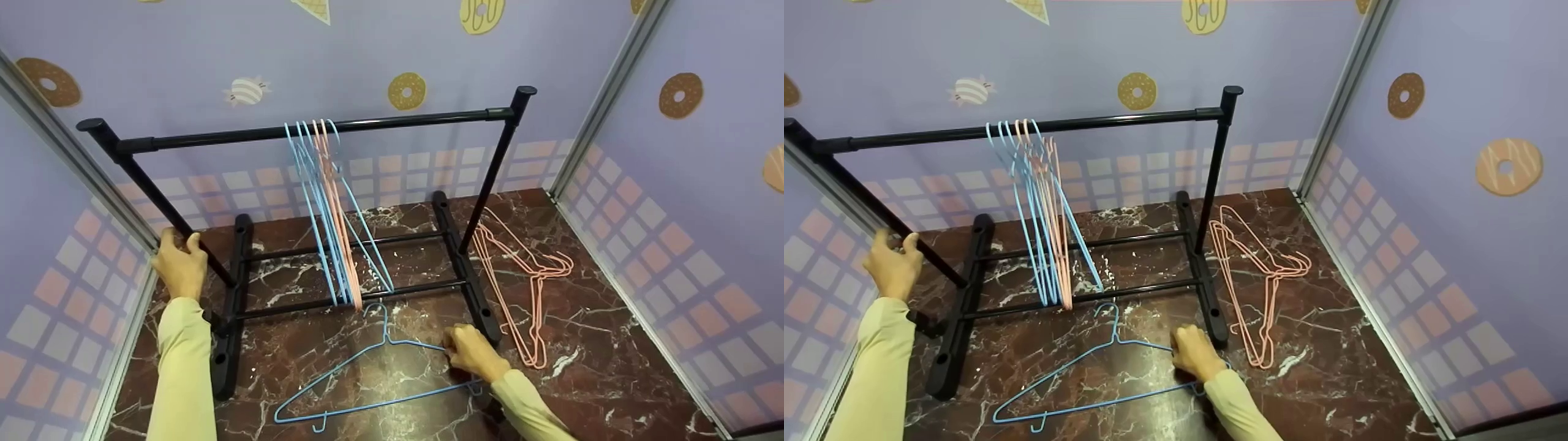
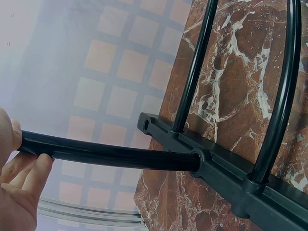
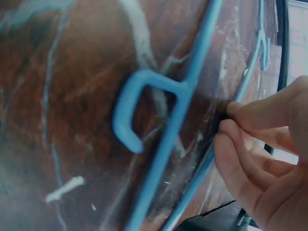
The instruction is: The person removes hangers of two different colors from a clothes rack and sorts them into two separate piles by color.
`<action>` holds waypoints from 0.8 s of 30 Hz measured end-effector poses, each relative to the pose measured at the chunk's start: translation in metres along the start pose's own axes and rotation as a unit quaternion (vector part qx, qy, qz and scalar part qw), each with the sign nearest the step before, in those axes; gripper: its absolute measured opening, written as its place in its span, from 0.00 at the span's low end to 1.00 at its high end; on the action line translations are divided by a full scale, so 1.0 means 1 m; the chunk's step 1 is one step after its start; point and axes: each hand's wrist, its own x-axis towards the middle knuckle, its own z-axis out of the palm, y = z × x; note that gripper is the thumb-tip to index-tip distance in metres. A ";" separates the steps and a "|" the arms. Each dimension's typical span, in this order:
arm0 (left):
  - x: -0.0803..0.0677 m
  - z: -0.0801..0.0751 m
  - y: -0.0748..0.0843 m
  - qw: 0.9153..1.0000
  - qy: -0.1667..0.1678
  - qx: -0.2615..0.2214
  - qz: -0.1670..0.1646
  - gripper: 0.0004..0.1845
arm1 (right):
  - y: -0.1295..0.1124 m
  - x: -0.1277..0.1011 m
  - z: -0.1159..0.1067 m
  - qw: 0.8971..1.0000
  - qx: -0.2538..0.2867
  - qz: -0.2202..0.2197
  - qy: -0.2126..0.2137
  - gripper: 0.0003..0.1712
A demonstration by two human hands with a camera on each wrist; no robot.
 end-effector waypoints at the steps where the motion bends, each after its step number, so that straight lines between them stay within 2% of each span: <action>1: 0.001 0.000 0.000 1.000 0.002 0.000 0.002 0.15 | -0.002 0.001 -0.002 1.000 -0.012 0.002 0.002 0.09; 5: 0.003 0.000 0.002 1.000 0.004 0.002 0.004 0.16 | -0.013 0.016 -0.020 0.999 -0.027 0.006 0.031 0.09; 12: 0.004 -0.001 0.003 1.000 0.014 -0.002 0.009 0.15 | -0.047 0.072 -0.081 0.990 0.051 -0.041 0.128 0.07; 16: 0.002 0.001 0.003 1.000 0.013 -0.006 0.012 0.15 | -0.067 0.092 -0.108 0.987 0.069 -0.045 0.135 0.10; 24: 0.002 0.000 -0.001 1.000 0.009 -0.002 0.013 0.15 | -0.104 0.131 -0.142 0.987 0.065 -0.071 0.125 0.13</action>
